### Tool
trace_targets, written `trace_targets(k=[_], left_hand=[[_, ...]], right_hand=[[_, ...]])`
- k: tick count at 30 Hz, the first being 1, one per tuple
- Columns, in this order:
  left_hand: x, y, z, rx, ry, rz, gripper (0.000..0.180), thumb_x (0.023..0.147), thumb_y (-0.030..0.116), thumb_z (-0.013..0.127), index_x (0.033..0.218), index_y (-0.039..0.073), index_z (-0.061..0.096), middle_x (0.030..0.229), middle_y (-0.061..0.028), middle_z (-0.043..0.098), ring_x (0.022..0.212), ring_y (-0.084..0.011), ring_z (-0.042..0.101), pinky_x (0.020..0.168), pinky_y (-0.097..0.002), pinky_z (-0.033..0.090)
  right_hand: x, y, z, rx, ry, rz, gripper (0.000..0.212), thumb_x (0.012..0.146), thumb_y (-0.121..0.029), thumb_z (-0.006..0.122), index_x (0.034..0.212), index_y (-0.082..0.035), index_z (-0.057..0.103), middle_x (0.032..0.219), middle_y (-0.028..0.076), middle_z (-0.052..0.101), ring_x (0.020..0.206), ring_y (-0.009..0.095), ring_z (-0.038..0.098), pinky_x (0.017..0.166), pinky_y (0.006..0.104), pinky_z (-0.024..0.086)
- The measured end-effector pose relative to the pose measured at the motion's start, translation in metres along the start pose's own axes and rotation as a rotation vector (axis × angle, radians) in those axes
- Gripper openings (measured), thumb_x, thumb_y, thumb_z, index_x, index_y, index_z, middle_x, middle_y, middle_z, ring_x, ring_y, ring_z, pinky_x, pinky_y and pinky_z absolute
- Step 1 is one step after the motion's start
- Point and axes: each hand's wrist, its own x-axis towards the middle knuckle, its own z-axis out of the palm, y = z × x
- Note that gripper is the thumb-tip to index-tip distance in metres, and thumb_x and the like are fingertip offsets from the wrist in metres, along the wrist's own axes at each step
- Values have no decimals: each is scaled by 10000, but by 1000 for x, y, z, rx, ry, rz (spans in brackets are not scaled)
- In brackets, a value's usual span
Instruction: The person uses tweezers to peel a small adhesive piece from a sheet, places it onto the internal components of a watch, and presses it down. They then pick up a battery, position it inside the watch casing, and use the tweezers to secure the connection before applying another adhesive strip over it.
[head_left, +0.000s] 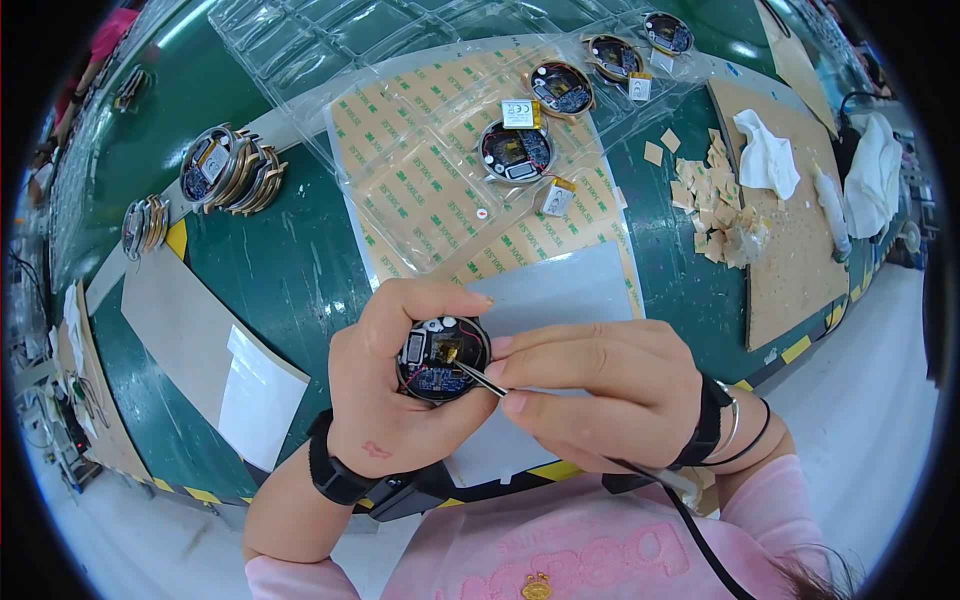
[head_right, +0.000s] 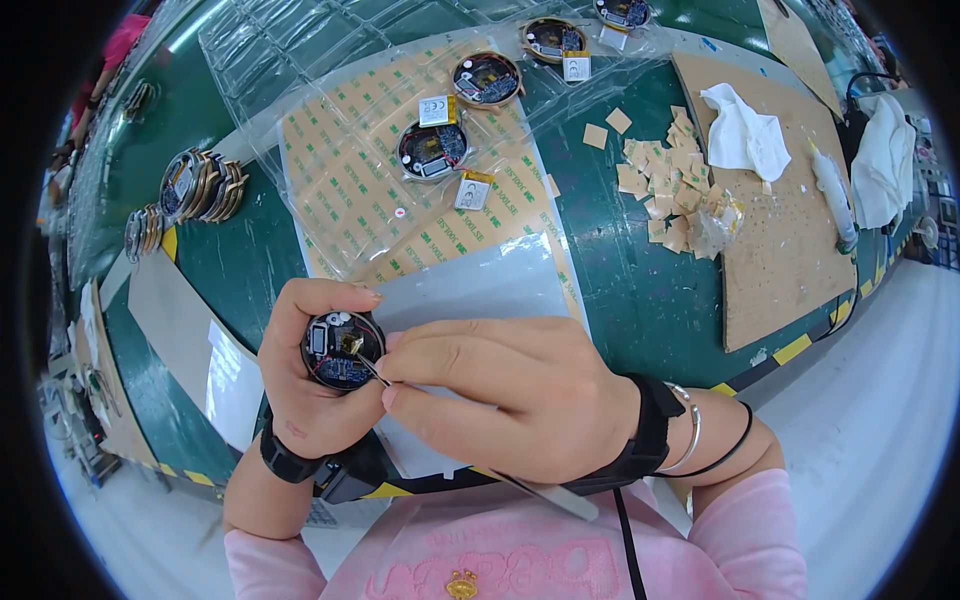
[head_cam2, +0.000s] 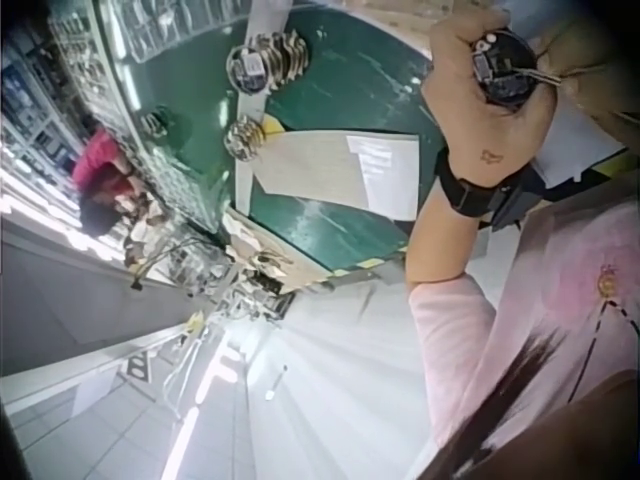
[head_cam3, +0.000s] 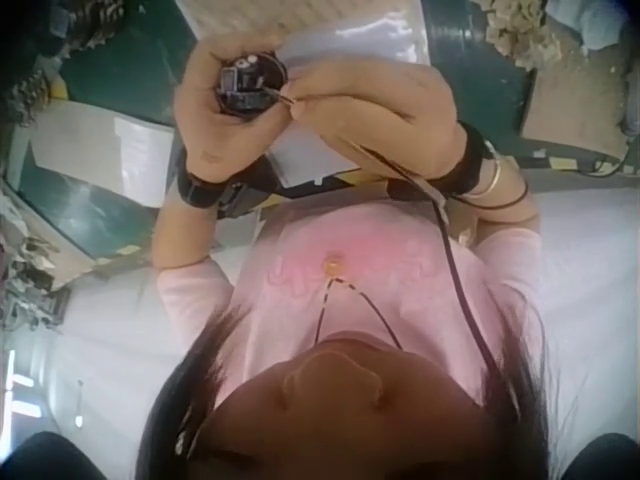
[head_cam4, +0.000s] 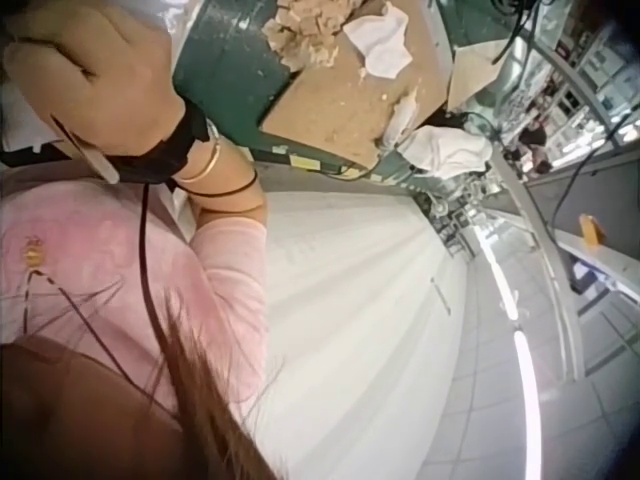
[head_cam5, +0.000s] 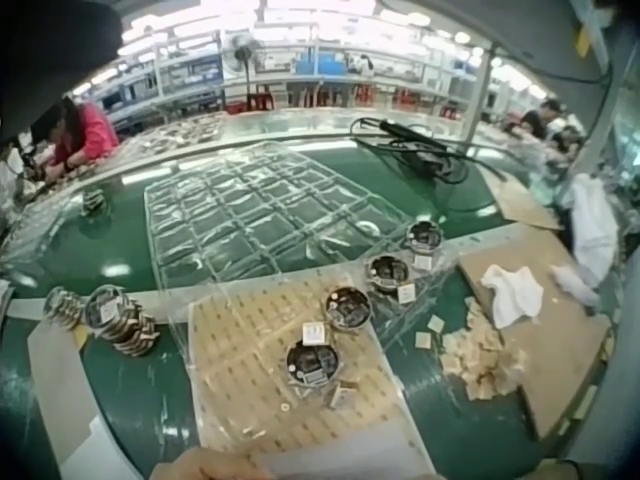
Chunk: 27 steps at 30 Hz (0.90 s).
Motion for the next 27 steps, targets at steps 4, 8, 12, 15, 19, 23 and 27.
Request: trace_targets(k=[4,8,12,15,19,23,27], left_hand=[[0,1,0,11,-23,2,426,630,24,724,1032,62,588,858,-54,648,726,-113,637,646,-221,483],[2,1,1,66,-32,34,419,633,20,718,1030,61,591,860,-51,648,727,-114,638,650,-220,484],[1,1,0,79,-25,36,410,636,29,718,1025,60,593,854,-52,647,723,-117,639,645,-223,484],[1,1,-1,71,-27,26,408,639,34,720,1026,59,592,851,-53,647,719,-118,638,641,-225,485],[1,0,-1,62,-19,25,407,641,40,722,1026,57,592,845,-54,647,712,-118,637,636,-227,486],[-2,1,0,27,-1,5,410,640,43,726,1027,56,592,849,-56,647,714,-116,636,638,-226,485],[-3,-1,3,-9,41,-2,419,633,46,735,1028,59,593,859,-56,650,724,-114,636,645,-224,484]], right_hand=[[0,5,-5,65,-42,15,224,713,32,683,929,-13,647,975,125,651,817,270,687,649,301,575],[0,6,-6,53,-64,-1,215,714,31,680,922,-16,648,969,124,654,810,263,686,645,298,574],[1,3,-3,-34,-55,-59,184,710,34,673,886,-16,648,940,127,662,802,255,686,633,289,571],[1,-1,1,-90,-31,-90,166,707,36,669,863,-14,645,922,128,667,799,253,686,625,283,569],[1,-4,4,-129,11,-99,154,701,37,666,845,-11,641,904,129,671,799,254,687,615,275,566],[0,-7,5,-135,28,-92,170,694,41,672,852,-11,639,907,127,670,802,255,688,613,274,566],[-1,-5,7,-100,41,-55,205,686,48,689,875,-15,640,923,122,666,802,253,687,622,279,568]])
